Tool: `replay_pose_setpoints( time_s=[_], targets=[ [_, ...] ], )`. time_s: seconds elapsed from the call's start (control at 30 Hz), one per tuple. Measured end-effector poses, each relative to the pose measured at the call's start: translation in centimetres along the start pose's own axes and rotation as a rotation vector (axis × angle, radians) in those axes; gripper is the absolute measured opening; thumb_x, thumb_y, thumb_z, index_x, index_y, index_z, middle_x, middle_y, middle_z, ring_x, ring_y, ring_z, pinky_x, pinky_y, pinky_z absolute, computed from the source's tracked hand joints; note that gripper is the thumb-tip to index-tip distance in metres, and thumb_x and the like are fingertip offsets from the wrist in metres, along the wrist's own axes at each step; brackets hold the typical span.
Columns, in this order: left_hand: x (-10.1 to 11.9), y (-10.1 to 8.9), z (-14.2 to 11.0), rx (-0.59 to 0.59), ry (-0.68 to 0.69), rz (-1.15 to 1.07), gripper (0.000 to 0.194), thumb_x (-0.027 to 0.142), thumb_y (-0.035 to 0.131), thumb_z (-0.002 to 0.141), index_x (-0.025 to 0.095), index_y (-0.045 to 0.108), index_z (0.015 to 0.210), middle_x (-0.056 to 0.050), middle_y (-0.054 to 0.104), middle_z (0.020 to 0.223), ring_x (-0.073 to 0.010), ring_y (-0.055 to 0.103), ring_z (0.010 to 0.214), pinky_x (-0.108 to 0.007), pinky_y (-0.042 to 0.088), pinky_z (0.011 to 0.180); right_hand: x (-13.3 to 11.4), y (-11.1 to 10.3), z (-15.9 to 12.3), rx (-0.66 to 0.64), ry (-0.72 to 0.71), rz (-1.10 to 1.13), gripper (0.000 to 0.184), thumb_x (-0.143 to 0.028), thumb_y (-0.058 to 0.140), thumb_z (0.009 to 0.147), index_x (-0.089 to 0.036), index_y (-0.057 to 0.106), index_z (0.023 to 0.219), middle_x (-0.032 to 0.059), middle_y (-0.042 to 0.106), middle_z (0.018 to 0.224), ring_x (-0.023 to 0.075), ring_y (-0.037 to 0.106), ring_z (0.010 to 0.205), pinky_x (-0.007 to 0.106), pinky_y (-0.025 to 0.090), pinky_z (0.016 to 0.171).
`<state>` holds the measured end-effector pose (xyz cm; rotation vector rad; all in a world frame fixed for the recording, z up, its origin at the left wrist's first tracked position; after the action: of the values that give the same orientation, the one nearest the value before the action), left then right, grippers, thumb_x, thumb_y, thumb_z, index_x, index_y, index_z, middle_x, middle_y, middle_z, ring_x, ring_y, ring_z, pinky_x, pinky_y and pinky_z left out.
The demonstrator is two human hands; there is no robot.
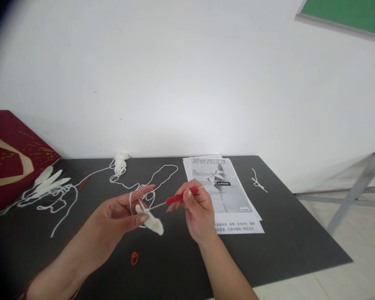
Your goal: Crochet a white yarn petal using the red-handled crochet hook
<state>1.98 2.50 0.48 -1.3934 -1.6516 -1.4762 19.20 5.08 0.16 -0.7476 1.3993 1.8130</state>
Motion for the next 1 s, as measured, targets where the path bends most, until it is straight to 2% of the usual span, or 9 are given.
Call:
replay_pose_setpoints(
  time_s=[0.17,0.53,0.77,1.0],
  targets=[
    [0.1,0.0,0.1,0.013,0.032,0.035,0.051,0.021,0.082,0.069,0.029,0.07,0.118,0.005,0.06,0.067,-0.0082,0.052,0.063,-0.022,0.04,0.067,-0.7,-0.2,-0.2,-0.021,-0.07,-0.105,0.013,-0.033,0.066,0.088,-0.022,0.067,0.08,-0.0017,0.057,0.069,0.0134,0.058,0.058,0.03,0.055,0.054],
    [0.5,-0.2,0.0,0.06,0.042,0.084,0.051,0.021,0.081,0.069,0.028,0.07,0.118,0.005,0.06,0.068,-0.0092,0.052,0.066,-0.023,0.041,0.07,-1.5,-0.1,-0.9,-0.107,-0.252,-0.202,0.01,-0.025,0.059,0.093,-0.02,0.067,0.088,-0.0002,0.059,0.072,0.0132,0.058,0.064,0.028,0.051,0.057],
    [0.4,-0.6,0.2,0.106,0.077,0.078,0.048,0.021,0.082,0.068,0.028,0.072,0.114,0.005,0.062,0.067,-0.0083,0.054,0.065,-0.023,0.042,0.072,-1.9,0.4,-1.7,-0.1,-0.391,-0.289,0.01,-0.022,0.058,0.093,-0.02,0.068,0.093,0.0005,0.06,0.072,0.0137,0.055,0.064,0.031,0.051,0.061],
    [0.3,-0.7,0.4,0.143,0.09,0.063,0.048,0.02,0.083,0.067,0.03,0.072,0.113,0.006,0.061,0.065,-0.0064,0.051,0.06,-0.02,0.04,0.062,-1.9,0.5,-2.1,-0.077,-0.44,-0.335,0.012,-0.02,0.056,0.093,-0.021,0.068,0.096,0.0012,0.061,0.073,0.015,0.055,0.065,0.031,0.049,0.059]
  ],
)
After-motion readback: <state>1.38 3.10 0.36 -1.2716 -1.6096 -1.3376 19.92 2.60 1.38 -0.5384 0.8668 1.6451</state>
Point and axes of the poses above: each hand's wrist, its own z-axis towards the middle knuckle, its own y-axis out of the palm, x = y × z, the point moved 4 cm from there along z, towards the middle knuckle
